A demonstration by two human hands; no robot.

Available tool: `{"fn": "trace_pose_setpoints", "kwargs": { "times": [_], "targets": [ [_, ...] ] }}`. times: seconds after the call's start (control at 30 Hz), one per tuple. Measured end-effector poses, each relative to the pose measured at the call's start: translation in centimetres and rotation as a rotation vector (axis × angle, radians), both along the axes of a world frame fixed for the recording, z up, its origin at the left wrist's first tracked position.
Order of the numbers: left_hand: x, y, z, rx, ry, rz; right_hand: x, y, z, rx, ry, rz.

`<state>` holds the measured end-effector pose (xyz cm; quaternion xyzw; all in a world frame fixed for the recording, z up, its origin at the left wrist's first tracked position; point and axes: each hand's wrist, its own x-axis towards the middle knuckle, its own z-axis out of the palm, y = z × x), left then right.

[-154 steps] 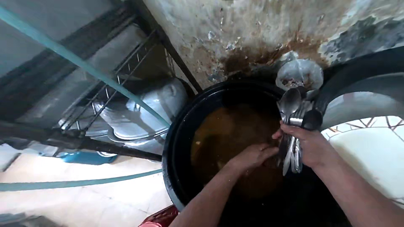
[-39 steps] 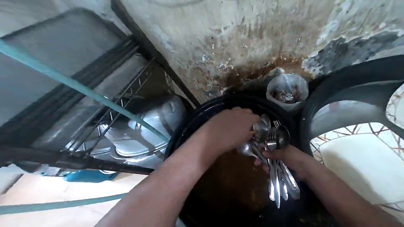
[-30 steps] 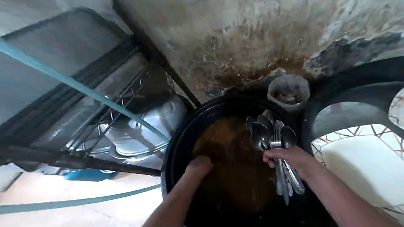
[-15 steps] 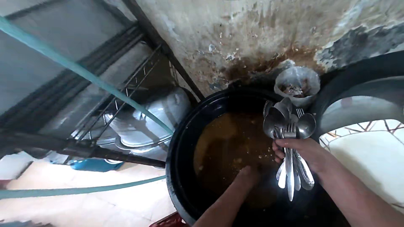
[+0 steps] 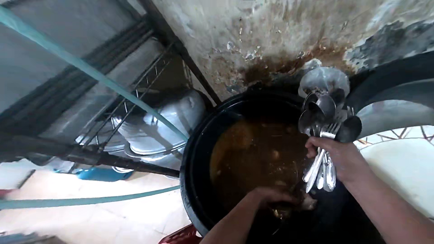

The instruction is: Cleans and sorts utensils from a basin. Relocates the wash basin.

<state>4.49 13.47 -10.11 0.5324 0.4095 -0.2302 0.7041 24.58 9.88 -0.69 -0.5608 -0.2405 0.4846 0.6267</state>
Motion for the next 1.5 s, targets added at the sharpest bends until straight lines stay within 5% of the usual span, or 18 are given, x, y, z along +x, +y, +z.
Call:
{"fn": "trace_pose_setpoints", "kwargs": {
  "times": [0.4,0.73,1.5],
  "targets": [
    [-3.5,0.6,1.8,0.063,0.012,0.038,0.2,0.1,-0.5,0.05,0.044,0.027],
    [-6.5,3.4,3.4,0.069,-0.006,0.342,0.1,0.2,-0.2,-0.013,0.052,-0.011],
    [-8.0,7.7,6.5,0.745,0.116,0.713,-0.1,-0.1,0.0,-0.09,0.13,0.132]
  ]
}}
